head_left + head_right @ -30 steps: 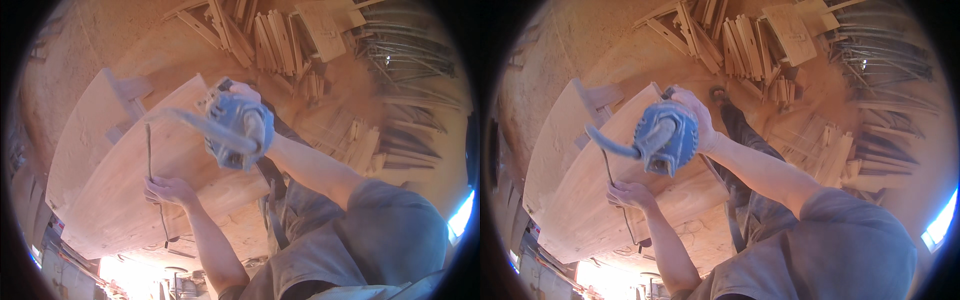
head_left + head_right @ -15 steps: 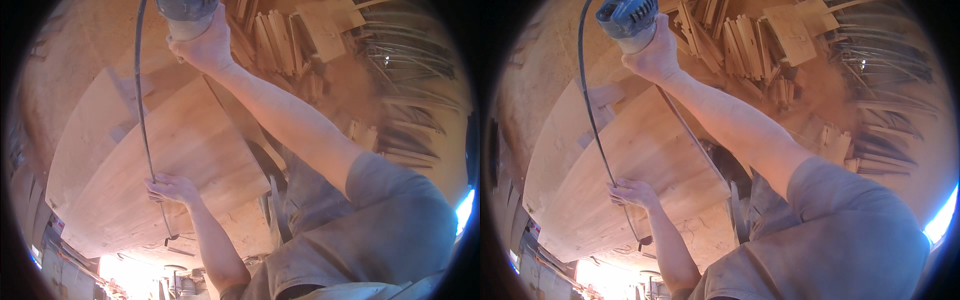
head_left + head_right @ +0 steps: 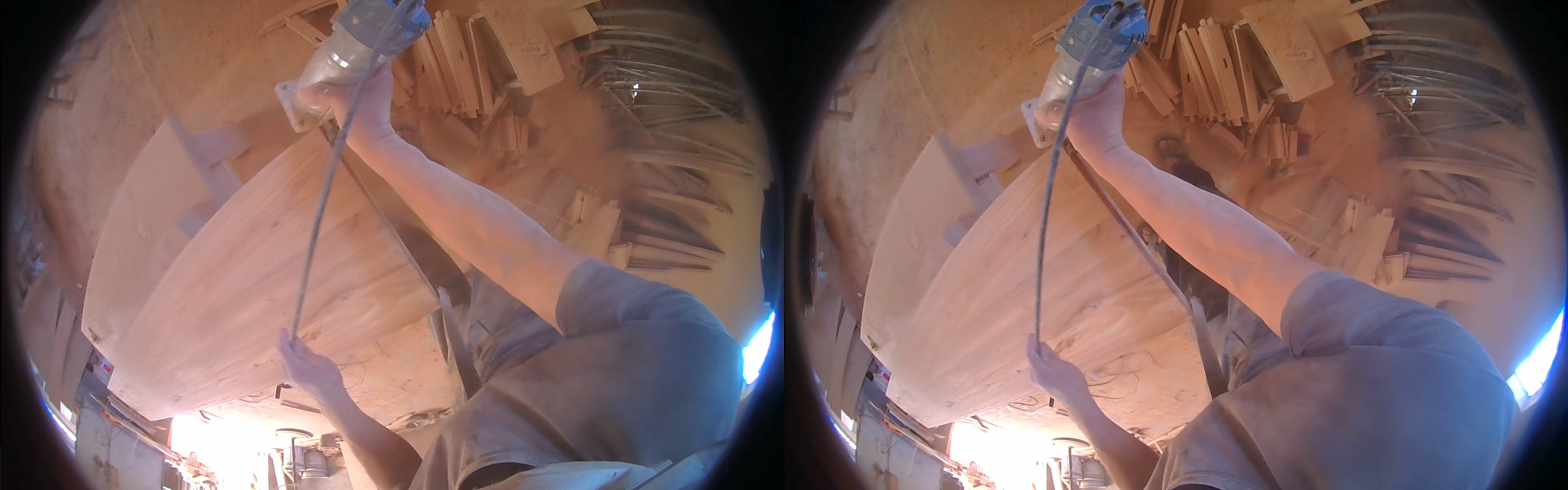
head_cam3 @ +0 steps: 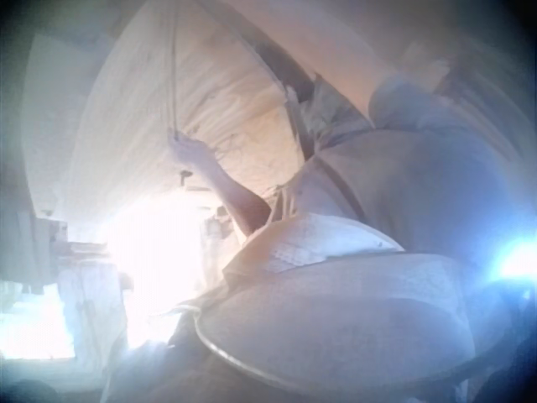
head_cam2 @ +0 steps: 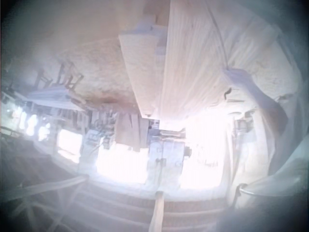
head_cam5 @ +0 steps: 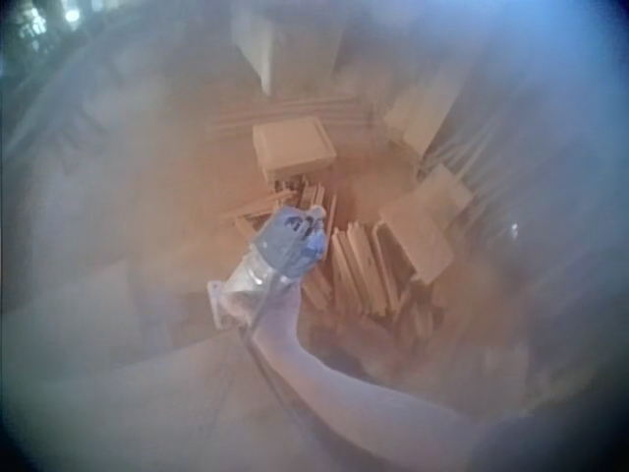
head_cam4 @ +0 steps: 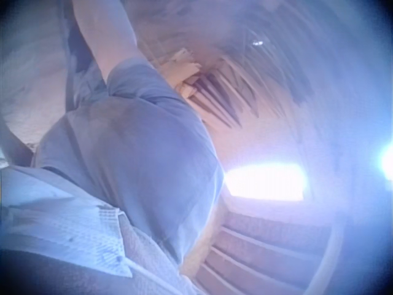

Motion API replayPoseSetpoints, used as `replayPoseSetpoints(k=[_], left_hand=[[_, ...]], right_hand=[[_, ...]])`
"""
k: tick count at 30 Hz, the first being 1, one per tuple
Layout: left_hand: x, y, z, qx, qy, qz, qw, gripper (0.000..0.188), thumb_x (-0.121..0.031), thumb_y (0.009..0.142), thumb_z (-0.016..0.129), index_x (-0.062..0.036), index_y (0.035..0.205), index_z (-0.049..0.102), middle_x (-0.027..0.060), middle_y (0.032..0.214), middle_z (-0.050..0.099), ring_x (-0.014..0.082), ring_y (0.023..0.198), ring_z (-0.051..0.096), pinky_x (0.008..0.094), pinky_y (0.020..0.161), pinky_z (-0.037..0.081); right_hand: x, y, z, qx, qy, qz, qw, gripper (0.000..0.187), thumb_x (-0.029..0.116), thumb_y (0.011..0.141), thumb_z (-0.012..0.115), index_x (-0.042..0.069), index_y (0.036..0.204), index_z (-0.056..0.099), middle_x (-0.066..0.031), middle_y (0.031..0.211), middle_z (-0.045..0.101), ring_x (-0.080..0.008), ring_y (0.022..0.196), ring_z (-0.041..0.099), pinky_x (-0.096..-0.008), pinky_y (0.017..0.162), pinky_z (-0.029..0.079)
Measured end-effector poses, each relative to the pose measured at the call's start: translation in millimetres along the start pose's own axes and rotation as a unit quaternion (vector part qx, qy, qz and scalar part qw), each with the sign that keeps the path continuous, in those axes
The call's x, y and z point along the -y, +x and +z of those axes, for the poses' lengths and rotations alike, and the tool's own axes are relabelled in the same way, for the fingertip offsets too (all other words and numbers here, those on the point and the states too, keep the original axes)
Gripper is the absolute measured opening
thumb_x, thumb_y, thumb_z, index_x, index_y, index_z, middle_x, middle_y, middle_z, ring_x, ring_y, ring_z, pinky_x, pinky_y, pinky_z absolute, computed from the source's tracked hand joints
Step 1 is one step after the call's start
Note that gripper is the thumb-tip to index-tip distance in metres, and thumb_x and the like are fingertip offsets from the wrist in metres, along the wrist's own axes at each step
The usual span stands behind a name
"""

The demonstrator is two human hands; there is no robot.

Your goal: The person uses a handheld router to trim the edge of a curved wooden board, moves the board, and then uses a circular power sander to smooth the surface of a wooden plank.

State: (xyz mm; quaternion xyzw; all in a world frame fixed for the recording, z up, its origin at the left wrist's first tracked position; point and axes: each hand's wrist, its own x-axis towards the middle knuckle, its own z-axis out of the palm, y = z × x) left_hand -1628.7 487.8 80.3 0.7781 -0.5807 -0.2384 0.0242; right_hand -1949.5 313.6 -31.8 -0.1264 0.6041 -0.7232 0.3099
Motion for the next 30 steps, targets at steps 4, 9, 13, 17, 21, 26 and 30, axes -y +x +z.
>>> replayPoseSetpoints(k=[4, 9, 13, 17, 21, 26, 30], left_hand=[[-5.3, -29.2, -12.9, 0.139, 0.046, 0.001, 0.989, 0.031, -0.007, 0.106, 0.052, 0.0023, 0.134, 0.06, 0.0279, 0.12, 0.068, 0.0308, 0.113, 0.067, 0.0385, 0.094, 0.053], [-22.1, -60.5, 10.0, 0.19, -0.016, 0.198, 0.961, 0.031, -0.003, 0.098, 0.056, 0.0051, 0.128, 0.062, 0.026, 0.099, 0.071, 0.044, 0.09, 0.069, 0.0481, 0.077, 0.055], [-33.2, -67.7, 18.8, 0.201, -0.045, 0.186, 0.961, 0.026, -0.003, 0.097, 0.06, 0.0057, 0.122, 0.064, 0.0236, 0.094, 0.072, 0.0425, 0.082, 0.071, 0.0485, 0.071, 0.056], [-28.5, -67.9, 32.6, 0.214, -0.064, 0.136, 0.965, 0.026, -0.006, 0.097, 0.062, 0.0057, 0.12, 0.065, 0.0249, 0.096, 0.073, 0.0421, 0.084, 0.072, 0.0461, 0.073, 0.056], [-37.1, -66.1, 43.3, 0.21, -0.086, 0.107, 0.968, 0.024, -0.009, 0.098, 0.063, 0.0054, 0.116, 0.068, 0.0255, 0.096, 0.073, 0.0421, 0.085, 0.072, 0.0443, 0.074, 0.056], [-45.3, -59.5, 47.9, 0.206, -0.08, 0.063, 0.973, 0.024, -0.013, 0.099, 0.063, 0.0058, 0.113, 0.07, 0.026, 0.096, 0.073, 0.0414, 0.084, 0.072, 0.044, 0.073, 0.056], [-44.0, -54.6, 53.2, 0.195, -0.088, 0.063, 0.975, 0.025, -0.014, 0.099, 0.062, 0.0059, 0.113, 0.07, 0.0253, 0.094, 0.073, 0.0407, 0.082, 0.072, 0.044, 0.072, 0.056]], right_hand=[[-16.0, 3.3, -7.1, 0.028, -0.017, 0.035, 0.999, 0.061, 0.007, 0.065, 0.084, 0.004, 0.119, 0.056, -0.0053, 0.109, 0.063, -0.0202, 0.104, 0.063, -0.0367, 0.089, 0.054], [-22.8, -5.1, -24.2, -0.103, 0.3, 0.221, 0.922, 0.045, 0.005, 0.075, 0.073, 0.004, 0.118, 0.058, -0.0076, 0.108, 0.063, -0.0252, 0.103, 0.064, -0.0402, 0.088, 0.055], [-20.5, -18.8, -32.1, -0.154, 0.319, 0.253, 0.9, 0.046, 0.004, 0.076, 0.072, 0.005, 0.12, 0.058, -0.0088, 0.113, 0.063, -0.0242, 0.107, 0.061, -0.0394, 0.095, 0.051], [-40.4, -15.1, -33.4, -0.168, 0.29, 0.232, 0.913, 0.045, 0.004, 0.075, 0.071, 0.004, 0.119, 0.058, -0.0097, 0.112, 0.062, -0.0267, 0.103, 0.063, -0.042, 0.09, 0.054], [-60.8, -8.8, -42.0, -0.112, 0.262, 0.232, 0.93, 0.046, 0.005, 0.075, 0.071, 0.005, 0.118, 0.057, -0.0101, 0.107, 0.06, -0.0279, 0.099, 0.063, -0.0441, 0.083, 0.056], [-55.0, -14.9, -35.4, -0.028, 0.32, 0.263, 0.91, 0.042, 0.011, 0.081, 0.067, 0.005, 0.121, 0.057, -0.0117, 0.107, 0.064, -0.0295, 0.1, 0.065, -0.0468, 0.084, 0.058], [-65.5, -15.0, -33.7, -0.005, 0.36, 0.246, 0.9, 0.046, 0.01, 0.081, 0.066, 0.005, 0.125, 0.054, -0.0128, 0.109, 0.063, -0.0309, 0.098, 0.066, -0.0475, 0.086, 0.058]])
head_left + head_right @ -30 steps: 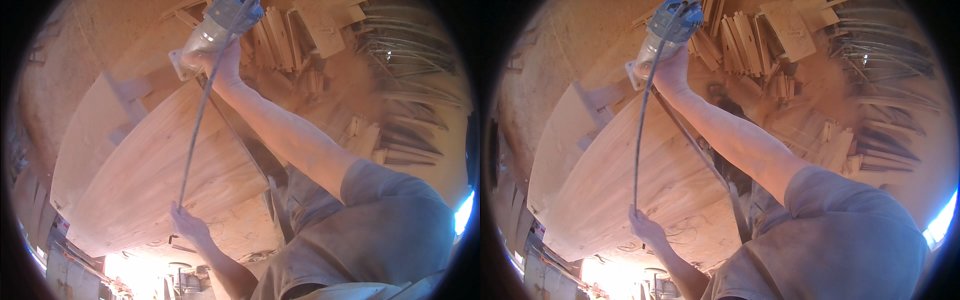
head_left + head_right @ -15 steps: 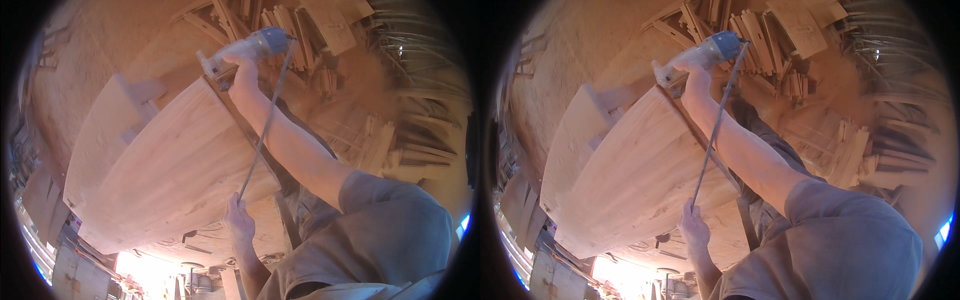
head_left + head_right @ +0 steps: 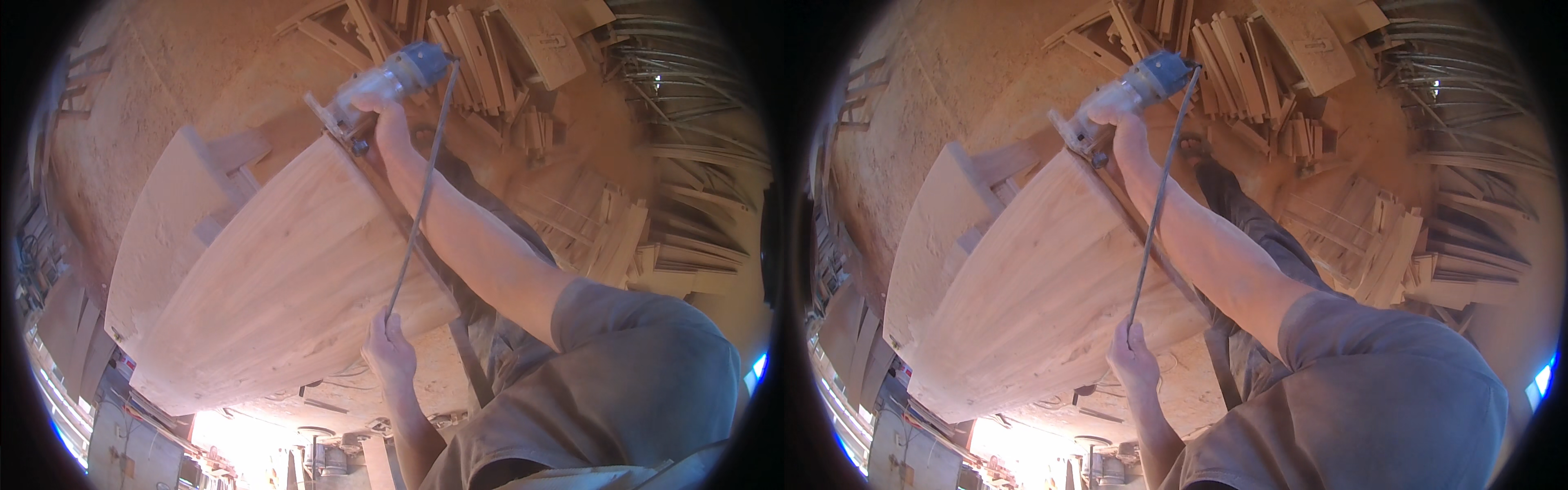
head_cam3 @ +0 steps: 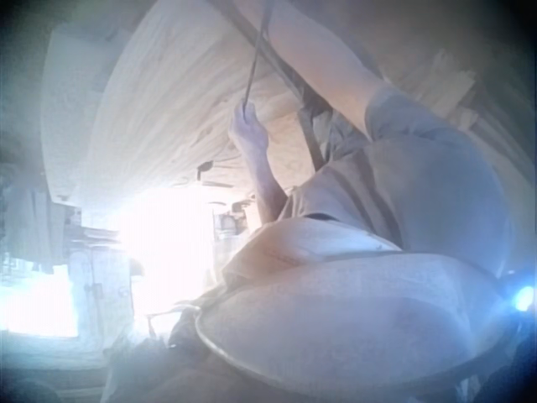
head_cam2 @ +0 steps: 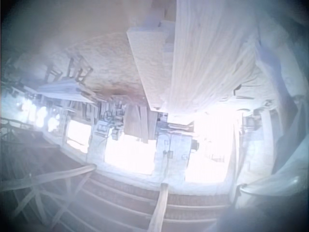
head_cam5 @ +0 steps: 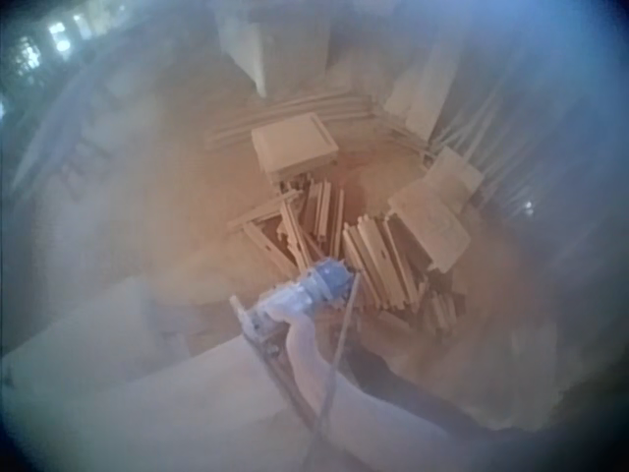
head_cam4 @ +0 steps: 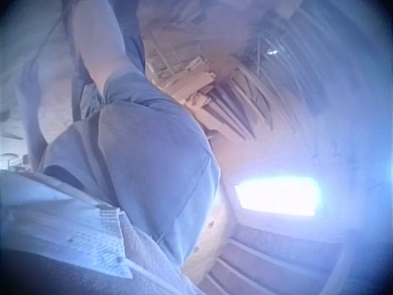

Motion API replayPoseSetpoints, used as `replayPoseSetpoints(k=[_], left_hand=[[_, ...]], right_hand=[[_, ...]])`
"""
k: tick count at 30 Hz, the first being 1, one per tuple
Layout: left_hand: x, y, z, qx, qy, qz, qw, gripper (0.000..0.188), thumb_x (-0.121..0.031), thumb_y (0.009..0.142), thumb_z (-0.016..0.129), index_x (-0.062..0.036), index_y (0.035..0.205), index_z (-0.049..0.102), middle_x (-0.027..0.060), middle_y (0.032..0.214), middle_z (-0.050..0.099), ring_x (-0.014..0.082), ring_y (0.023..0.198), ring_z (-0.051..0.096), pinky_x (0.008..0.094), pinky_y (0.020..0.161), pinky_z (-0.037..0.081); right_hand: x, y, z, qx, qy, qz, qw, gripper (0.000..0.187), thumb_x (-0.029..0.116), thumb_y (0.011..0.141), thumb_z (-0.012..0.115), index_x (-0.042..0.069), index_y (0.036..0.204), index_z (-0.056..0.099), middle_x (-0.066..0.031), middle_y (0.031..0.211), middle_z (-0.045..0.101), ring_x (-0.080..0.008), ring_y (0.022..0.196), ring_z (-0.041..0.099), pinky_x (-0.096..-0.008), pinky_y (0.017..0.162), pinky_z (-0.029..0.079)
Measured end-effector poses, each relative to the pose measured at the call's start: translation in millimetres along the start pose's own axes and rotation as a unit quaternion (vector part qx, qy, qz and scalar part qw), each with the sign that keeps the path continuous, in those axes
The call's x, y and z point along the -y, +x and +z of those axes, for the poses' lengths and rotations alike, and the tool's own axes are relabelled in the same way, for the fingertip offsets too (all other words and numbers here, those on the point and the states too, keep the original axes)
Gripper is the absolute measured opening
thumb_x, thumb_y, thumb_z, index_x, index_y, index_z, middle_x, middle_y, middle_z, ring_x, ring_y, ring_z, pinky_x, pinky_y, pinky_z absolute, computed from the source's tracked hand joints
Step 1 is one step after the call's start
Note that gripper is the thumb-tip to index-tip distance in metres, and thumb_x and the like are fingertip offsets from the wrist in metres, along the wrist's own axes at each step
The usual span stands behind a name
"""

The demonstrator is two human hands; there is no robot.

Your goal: The person uses a handheld router to trim the edge of a curved wooden board, moves the board, and then uses a circular power sander to smooth the surface of a wooden plank.

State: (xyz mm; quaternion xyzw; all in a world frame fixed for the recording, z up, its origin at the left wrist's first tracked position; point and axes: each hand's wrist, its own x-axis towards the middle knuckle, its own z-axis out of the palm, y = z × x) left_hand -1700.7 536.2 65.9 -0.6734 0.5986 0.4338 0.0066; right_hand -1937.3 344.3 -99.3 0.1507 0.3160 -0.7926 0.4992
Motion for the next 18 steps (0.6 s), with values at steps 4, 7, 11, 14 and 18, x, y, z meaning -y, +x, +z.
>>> replayPoseSetpoints(k=[4, 7, 11, 14, 18], left_hand=[[-6.5, 5.3, -0.1, 0.017, 0.002, -0.007, 1.0, 0.024, -0.015, 0.099, 0.062, 0.0044, 0.111, 0.07, 0.0243, 0.09, 0.072, 0.0394, 0.077, 0.07, 0.0435, 0.068, 0.054], [-14.6, 5.9, -2.6, 0.033, 0.008, -0.032, 0.999, 0.022, -0.014, 0.098, 0.062, 0.0037, 0.109, 0.07, 0.024, 0.088, 0.071, 0.038, 0.073, 0.069, 0.0431, 0.065, 0.052], [-8.3, 4.8, 0.6, 0.024, 0.003, -0.01, 1.0, 0.021, -0.012, 0.098, 0.062, 0.0037, 0.108, 0.069, 0.0229, 0.084, 0.069, 0.0356, 0.068, 0.066, 0.042, 0.063, 0.051], [-11.4, 7.2, -1.1, 0.032, 0.002, -0.018, 0.999, 0.021, -0.012, 0.098, 0.062, 0.0041, 0.108, 0.07, 0.0212, 0.081, 0.068, 0.0327, 0.066, 0.065, 0.0403, 0.062, 0.05], [-11.0, 10.9, -4.3, 0.021, -0.002, -0.019, 1.0, 0.021, -0.011, 0.098, 0.062, 0.0047, 0.109, 0.07, 0.0197, 0.078, 0.066, 0.0292, 0.064, 0.063, 0.0386, 0.06, 0.049]], right_hand=[[8.0, 1.8, -1.5, 0.0, 0.024, -0.006, 1.0, 0.051, 0.002, 0.071, 0.069, 0.003, 0.12, 0.055, -0.0117, 0.105, 0.064, -0.0283, 0.098, 0.065, -0.0426, 0.086, 0.056], [8.8, -0.9, 5.1, 0.0, 0.006, -0.041, 0.999, 0.052, 0.002, 0.07, 0.069, 0.003, 0.12, 0.055, -0.0118, 0.106, 0.064, -0.0282, 0.098, 0.065, -0.0419, 0.086, 0.056], [11.9, -12.0, 14.7, 0.009, -0.017, -0.07, 0.997, 0.053, 0.003, 0.071, 0.068, 0.003, 0.122, 0.055, -0.0123, 0.107, 0.065, -0.0281, 0.099, 0.066, -0.0411, 0.087, 0.056], [18.0, -19.5, 24.2, 0.042, -0.024, -0.06, 0.997, 0.054, 0.008, 0.074, 0.068, 0.004, 0.126, 0.054, -0.0129, 0.109, 0.064, -0.0276, 0.1, 0.067, -0.0408, 0.089, 0.056], [17.4, -16.3, 29.0, 0.07, -0.009, -0.057, 0.996, 0.055, 0.007, 0.073, 0.068, 0.003, 0.126, 0.054, -0.0126, 0.11, 0.065, -0.0266, 0.1, 0.067, -0.0398, 0.088, 0.056]])
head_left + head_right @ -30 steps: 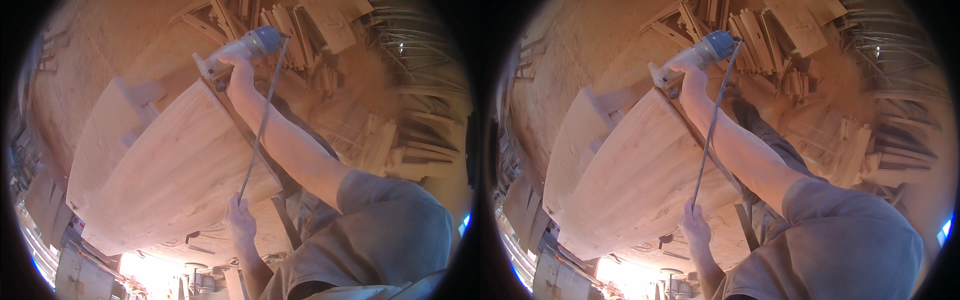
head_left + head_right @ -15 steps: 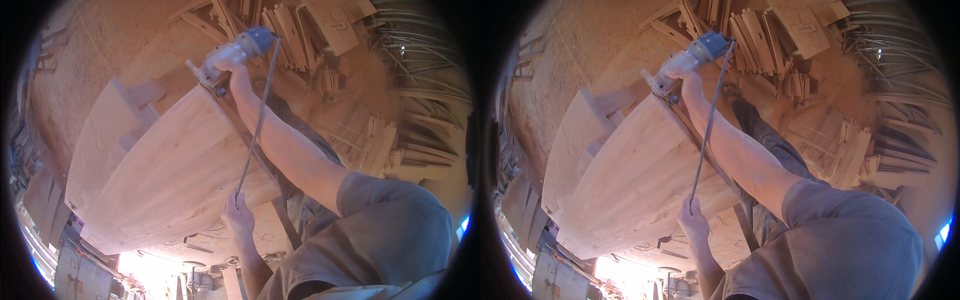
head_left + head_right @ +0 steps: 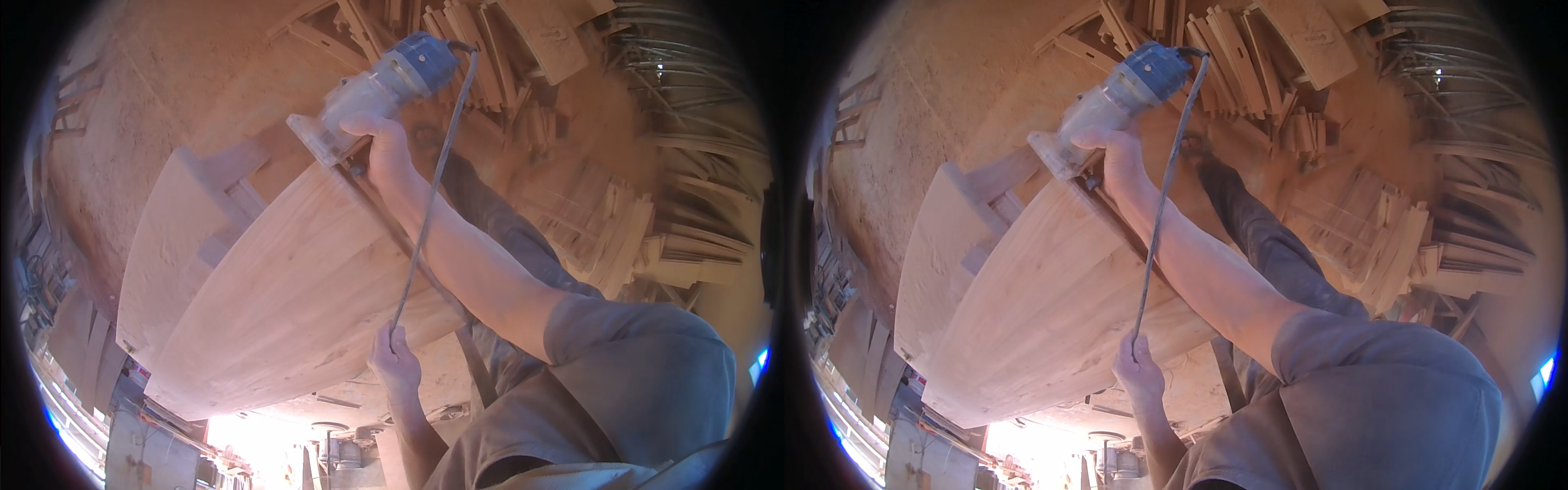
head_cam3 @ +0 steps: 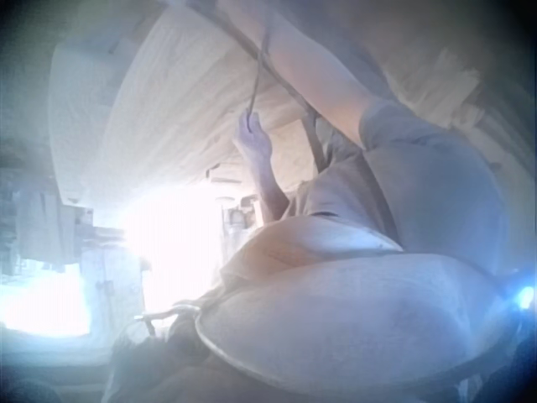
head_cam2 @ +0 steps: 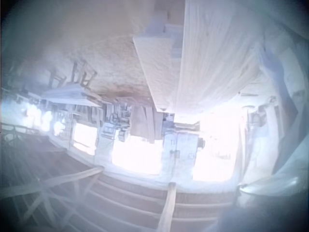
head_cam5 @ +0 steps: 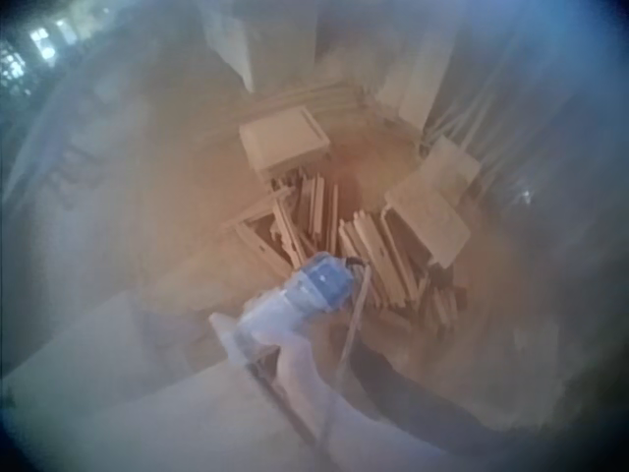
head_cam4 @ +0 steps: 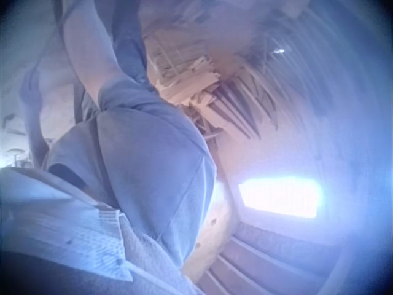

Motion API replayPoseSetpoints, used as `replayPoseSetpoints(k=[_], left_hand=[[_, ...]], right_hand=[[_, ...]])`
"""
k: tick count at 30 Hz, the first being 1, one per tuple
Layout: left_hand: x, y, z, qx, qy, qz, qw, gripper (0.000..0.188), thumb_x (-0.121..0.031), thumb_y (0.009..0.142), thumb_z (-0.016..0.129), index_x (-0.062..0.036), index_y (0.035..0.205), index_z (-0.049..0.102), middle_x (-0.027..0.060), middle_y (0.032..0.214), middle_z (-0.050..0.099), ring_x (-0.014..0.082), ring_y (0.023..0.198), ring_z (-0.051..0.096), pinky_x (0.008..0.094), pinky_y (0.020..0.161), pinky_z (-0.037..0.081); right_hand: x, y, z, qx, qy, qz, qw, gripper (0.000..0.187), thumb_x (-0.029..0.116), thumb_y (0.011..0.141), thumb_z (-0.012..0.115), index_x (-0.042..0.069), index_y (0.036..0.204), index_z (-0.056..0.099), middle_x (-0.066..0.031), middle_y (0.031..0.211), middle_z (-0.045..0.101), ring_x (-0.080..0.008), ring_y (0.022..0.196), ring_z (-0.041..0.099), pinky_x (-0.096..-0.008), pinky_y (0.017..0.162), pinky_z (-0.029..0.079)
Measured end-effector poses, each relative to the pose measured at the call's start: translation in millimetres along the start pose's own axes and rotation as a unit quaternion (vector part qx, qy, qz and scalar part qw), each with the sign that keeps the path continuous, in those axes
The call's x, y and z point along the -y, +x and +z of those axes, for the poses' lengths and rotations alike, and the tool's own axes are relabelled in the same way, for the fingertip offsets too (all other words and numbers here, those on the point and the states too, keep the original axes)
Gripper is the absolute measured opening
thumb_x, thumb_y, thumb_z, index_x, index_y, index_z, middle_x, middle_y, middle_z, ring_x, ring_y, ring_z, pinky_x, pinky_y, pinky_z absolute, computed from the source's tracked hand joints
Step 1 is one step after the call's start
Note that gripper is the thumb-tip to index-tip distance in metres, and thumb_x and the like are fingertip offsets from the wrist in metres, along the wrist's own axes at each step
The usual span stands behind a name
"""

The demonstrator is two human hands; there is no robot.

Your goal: The person uses a handheld router to trim the edge of a curved wooden board, moves the board, and then uses a circular power sander to smooth the surface of a wooden plank.

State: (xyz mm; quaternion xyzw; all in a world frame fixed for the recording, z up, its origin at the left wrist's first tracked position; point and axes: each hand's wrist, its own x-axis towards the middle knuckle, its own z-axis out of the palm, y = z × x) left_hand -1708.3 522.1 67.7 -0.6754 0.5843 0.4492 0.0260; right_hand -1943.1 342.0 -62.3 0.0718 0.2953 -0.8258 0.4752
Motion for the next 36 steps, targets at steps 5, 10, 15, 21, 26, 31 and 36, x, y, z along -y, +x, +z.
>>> replayPoseSetpoints(k=[5, 10, 15, 21, 26, 31, 36], left_hand=[[1.5, 2.6, 0.5, 0.005, -0.001, 0.011, 1.0, 0.021, -0.01, 0.098, 0.062, 0.0057, 0.11, 0.069, 0.0195, 0.08, 0.066, 0.0282, 0.065, 0.062, 0.0391, 0.06, 0.049], [-2.6, 2.5, 1.1, -0.005, -0.012, 0.02, 1.0, 0.021, -0.011, 0.098, 0.06, 0.0053, 0.109, 0.069, 0.0174, 0.078, 0.064, 0.0256, 0.064, 0.059, 0.0382, 0.06, 0.047], [-3.3, -2.6, 2.1, 0.003, -0.015, 0.01, 1.0, 0.021, -0.012, 0.098, 0.058, 0.0046, 0.105, 0.068, 0.0137, 0.072, 0.059, 0.0219, 0.062, 0.054, 0.0372, 0.059, 0.044], [-9.8, -8.3, -2.8, -0.007, -0.003, 0.054, 0.999, 0.019, -0.005, 0.095, 0.059, 0.0078, 0.107, 0.067, 0.0186, 0.083, 0.065, 0.0328, 0.07, 0.062, 0.0401, 0.064, 0.049], [-10.6, -22.4, -7.5, -0.009, 0.014, 0.058, 0.998, 0.018, -0.004, 0.094, 0.061, 0.008, 0.108, 0.065, 0.0188, 0.086, 0.063, 0.0345, 0.076, 0.061, 0.043, 0.069, 0.049], [-17.3, -26.7, 7.6, 0.023, 0.015, 0.032, 0.999, 0.018, -0.003, 0.094, 0.061, 0.0076, 0.109, 0.064, 0.0193, 0.088, 0.062, 0.0354, 0.081, 0.06, 0.0442, 0.073, 0.049], [-17.8, -17.4, 10.8, 0.029, 0.047, 0.007, 0.998, 0.018, -0.002, 0.095, 0.06, 0.0071, 0.11, 0.064, 0.0188, 0.089, 0.062, 0.0358, 0.082, 0.06, 0.045, 0.074, 0.049]], right_hand=[[5.7, -5.8, 6.9, -0.022, 0.006, 0.004, 1.0, 0.055, 0.009, 0.072, 0.068, 0.002, 0.125, 0.054, -0.0126, 0.109, 0.065, -0.0262, 0.1, 0.067, -0.039, 0.087, 0.056], [5.4, -6.3, 12.4, -0.052, 0.01, 0.012, 0.999, 0.056, 0.01, 0.071, 0.069, 0.002, 0.125, 0.054, -0.0126, 0.108, 0.065, -0.0258, 0.099, 0.067, -0.0383, 0.086, 0.056], [7.9, -10.4, 18.4, -0.094, 0.012, 0.027, 0.995, 0.056, 0.011, 0.071, 0.069, 0.002, 0.124, 0.055, -0.0126, 0.107, 0.066, -0.0254, 0.099, 0.067, -0.0375, 0.085, 0.056], [14.4, -19.0, 13.3, 0.019, -0.005, 0.005, 1.0, 0.055, 0.011, 0.071, 0.07, 0.002, 0.123, 0.056, -0.011, 0.105, 0.066, -0.0247, 0.1, 0.067, -0.0366, 0.082, 0.056], [48.6, -29.8, -0.2, -0.054, -0.053, -0.016, 0.997, 0.051, 0.005, 0.069, 0.071, 0.002, 0.119, 0.059, -0.0097, 0.103, 0.067, -0.0231, 0.095, 0.067, -0.0358, 0.082, 0.056], [64.2, -24.4, -20.3, -0.151, -0.068, -0.071, 0.984, 0.051, 0.003, 0.068, 0.071, 0.003, 0.118, 0.06, -0.0095, 0.103, 0.067, -0.0227, 0.096, 0.067, -0.0357, 0.084, 0.055], [45.8, -12.7, -22.2, -0.197, -0.004, -0.021, 0.98, 0.054, 0.003, 0.068, 0.072, 0.003, 0.12, 0.058, -0.0106, 0.108, 0.066, -0.0242, 0.1, 0.066, -0.0372, 0.09, 0.054]])
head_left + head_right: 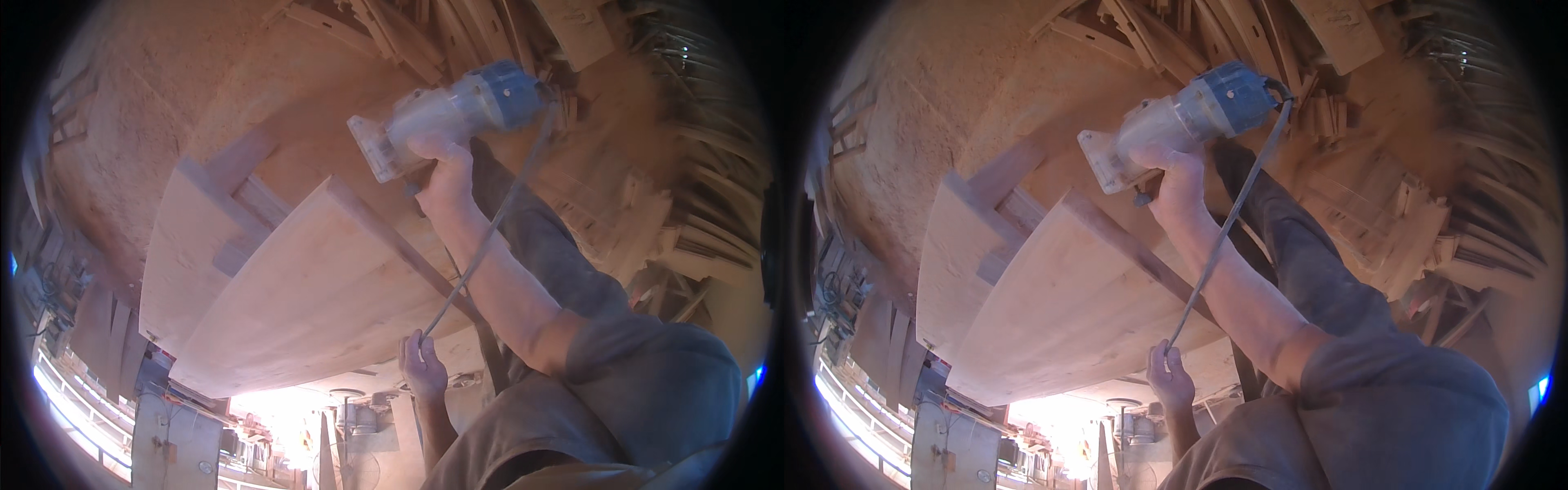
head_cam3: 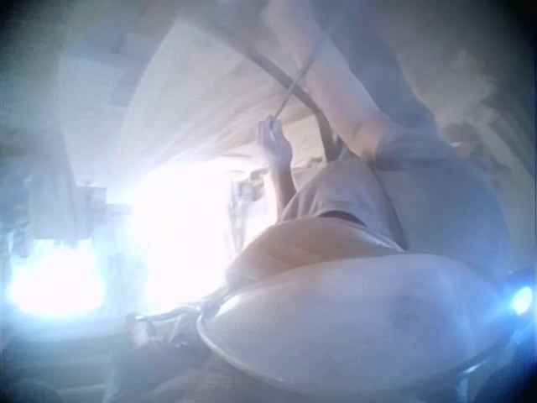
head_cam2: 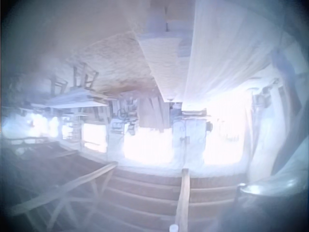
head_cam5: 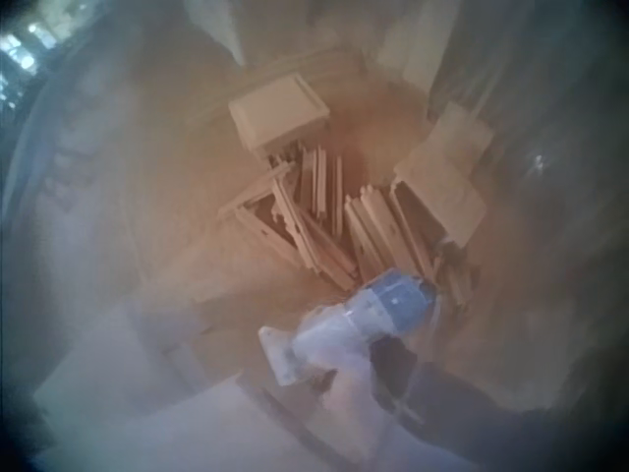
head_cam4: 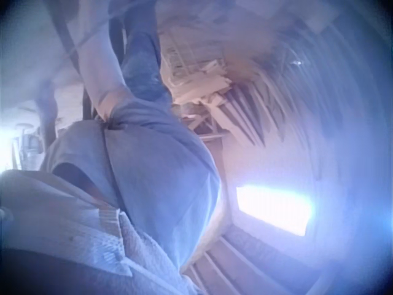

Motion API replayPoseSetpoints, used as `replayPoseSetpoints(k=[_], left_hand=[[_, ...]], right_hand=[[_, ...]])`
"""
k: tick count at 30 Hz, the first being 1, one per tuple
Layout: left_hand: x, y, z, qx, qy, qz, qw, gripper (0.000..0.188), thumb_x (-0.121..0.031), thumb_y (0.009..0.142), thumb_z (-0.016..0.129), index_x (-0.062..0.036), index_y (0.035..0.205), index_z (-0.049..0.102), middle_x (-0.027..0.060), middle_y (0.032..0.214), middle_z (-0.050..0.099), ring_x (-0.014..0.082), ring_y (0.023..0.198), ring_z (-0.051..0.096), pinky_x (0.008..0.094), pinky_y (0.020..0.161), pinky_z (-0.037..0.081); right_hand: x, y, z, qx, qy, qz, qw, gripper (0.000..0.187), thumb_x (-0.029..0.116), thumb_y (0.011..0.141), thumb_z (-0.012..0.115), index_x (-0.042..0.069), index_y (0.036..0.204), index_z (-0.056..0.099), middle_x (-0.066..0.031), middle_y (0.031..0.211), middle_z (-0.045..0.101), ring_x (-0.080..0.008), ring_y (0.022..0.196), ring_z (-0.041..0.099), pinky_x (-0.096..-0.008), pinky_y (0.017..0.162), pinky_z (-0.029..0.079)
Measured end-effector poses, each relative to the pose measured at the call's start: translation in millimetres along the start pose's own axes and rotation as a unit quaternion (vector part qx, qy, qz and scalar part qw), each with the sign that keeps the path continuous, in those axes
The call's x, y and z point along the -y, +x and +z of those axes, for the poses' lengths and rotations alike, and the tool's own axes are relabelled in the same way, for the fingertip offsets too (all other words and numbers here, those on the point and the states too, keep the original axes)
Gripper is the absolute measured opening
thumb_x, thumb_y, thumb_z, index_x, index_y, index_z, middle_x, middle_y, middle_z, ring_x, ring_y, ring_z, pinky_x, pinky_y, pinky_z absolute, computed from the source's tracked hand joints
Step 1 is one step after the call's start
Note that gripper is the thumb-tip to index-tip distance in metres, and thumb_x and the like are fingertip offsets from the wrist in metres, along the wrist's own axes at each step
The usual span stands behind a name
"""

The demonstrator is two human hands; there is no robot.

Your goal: The person uses a handheld router to trim the edge of a curved wooden board, moves the board, and then uses a circular power sander to smooth the surface of a wooden plank.

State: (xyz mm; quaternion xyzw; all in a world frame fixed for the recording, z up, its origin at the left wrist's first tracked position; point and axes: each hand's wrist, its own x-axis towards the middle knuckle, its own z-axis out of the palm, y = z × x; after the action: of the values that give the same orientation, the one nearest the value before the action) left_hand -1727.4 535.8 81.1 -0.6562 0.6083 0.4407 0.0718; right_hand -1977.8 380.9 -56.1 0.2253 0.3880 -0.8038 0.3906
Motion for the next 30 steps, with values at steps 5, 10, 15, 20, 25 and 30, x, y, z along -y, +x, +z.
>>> replayPoseSetpoints(k=[5, 10, 15, 20, 25, 30], left_hand=[[-2.6, 11.6, 1.4, -0.026, 0.011, -0.002, 1.0, 0.018, -0.001, 0.095, 0.06, 0.0068, 0.111, 0.064, 0.0194, 0.091, 0.063, 0.0361, 0.084, 0.062, 0.0445, 0.076, 0.05], [-1.9, 19.2, -3.3, -0.044, -0.015, -0.013, 0.999, 0.018, 0.001, 0.094, 0.061, 0.0071, 0.111, 0.064, 0.0194, 0.091, 0.064, 0.0365, 0.083, 0.064, 0.0443, 0.075, 0.052], [4.9, 22.0, -9.2, -0.051, -0.02, 0.001, 0.999, 0.018, 0.0, 0.094, 0.062, 0.0075, 0.11, 0.064, 0.0192, 0.09, 0.064, 0.0356, 0.082, 0.064, 0.0435, 0.074, 0.052], [8.6, 21.6, -6.3, -0.056, -0.06, -0.002, 0.997, 0.019, -0.005, 0.096, 0.062, 0.0077, 0.109, 0.065, 0.019, 0.089, 0.065, 0.0343, 0.082, 0.064, 0.0426, 0.074, 0.052], [22.0, 16.9, 0.0, -0.068, -0.079, 0.017, 0.994, 0.018, -0.005, 0.095, 0.062, 0.0074, 0.109, 0.065, 0.0193, 0.09, 0.065, 0.0349, 0.081, 0.064, 0.0423, 0.073, 0.051], [31.6, 19.9, 8.2, -0.082, -0.097, 0.044, 0.991, 0.018, -0.003, 0.096, 0.061, 0.0072, 0.11, 0.065, 0.0179, 0.089, 0.065, 0.0325, 0.08, 0.064, 0.0405, 0.074, 0.051]], right_hand=[[-17.9, 6.5, 6.4, 0.015, -0.003, 0.035, 0.999, 0.056, 0.004, 0.067, 0.073, 0.004, 0.121, 0.057, -0.0108, 0.109, 0.065, -0.0252, 0.102, 0.065, -0.0378, 0.092, 0.054], [-35.8, 14.4, 23.2, 0.068, -0.008, 0.05, 0.996, 0.061, 0.007, 0.064, 0.074, 0.004, 0.123, 0.057, -0.0111, 0.107, 0.066, -0.026, 0.099, 0.066, -0.0381, 0.091, 0.054], [-43.1, 12.5, 34.0, 0.107, -0.042, 0.048, 0.992, 0.063, 0.013, 0.064, 0.071, 0.003, 0.124, 0.056, -0.0119, 0.107, 0.065, -0.0284, 0.099, 0.067, -0.0401, 0.09, 0.055], [-46.9, 9.8, 30.9, 0.132, -0.061, 0.069, 0.987, 0.064, 0.017, 0.065, 0.069, 0.003, 0.126, 0.053, -0.013, 0.109, 0.064, -0.0313, 0.1, 0.067, -0.043, 0.089, 0.057], [-51.5, 14.6, 23.2, 0.175, -0.102, 0.063, 0.977, 0.066, 0.021, 0.067, 0.068, 0.003, 0.127, 0.051, -0.0139, 0.11, 0.062, -0.0341, 0.101, 0.068, -0.0456, 0.086, 0.059], [-54.5, 26.8, 12.6, 0.161, -0.087, 0.012, 0.983, 0.066, 0.022, 0.067, 0.068, 0.004, 0.128, 0.051, -0.0135, 0.109, 0.061, -0.0359, 0.099, 0.069, -0.0458, 0.083, 0.06]])
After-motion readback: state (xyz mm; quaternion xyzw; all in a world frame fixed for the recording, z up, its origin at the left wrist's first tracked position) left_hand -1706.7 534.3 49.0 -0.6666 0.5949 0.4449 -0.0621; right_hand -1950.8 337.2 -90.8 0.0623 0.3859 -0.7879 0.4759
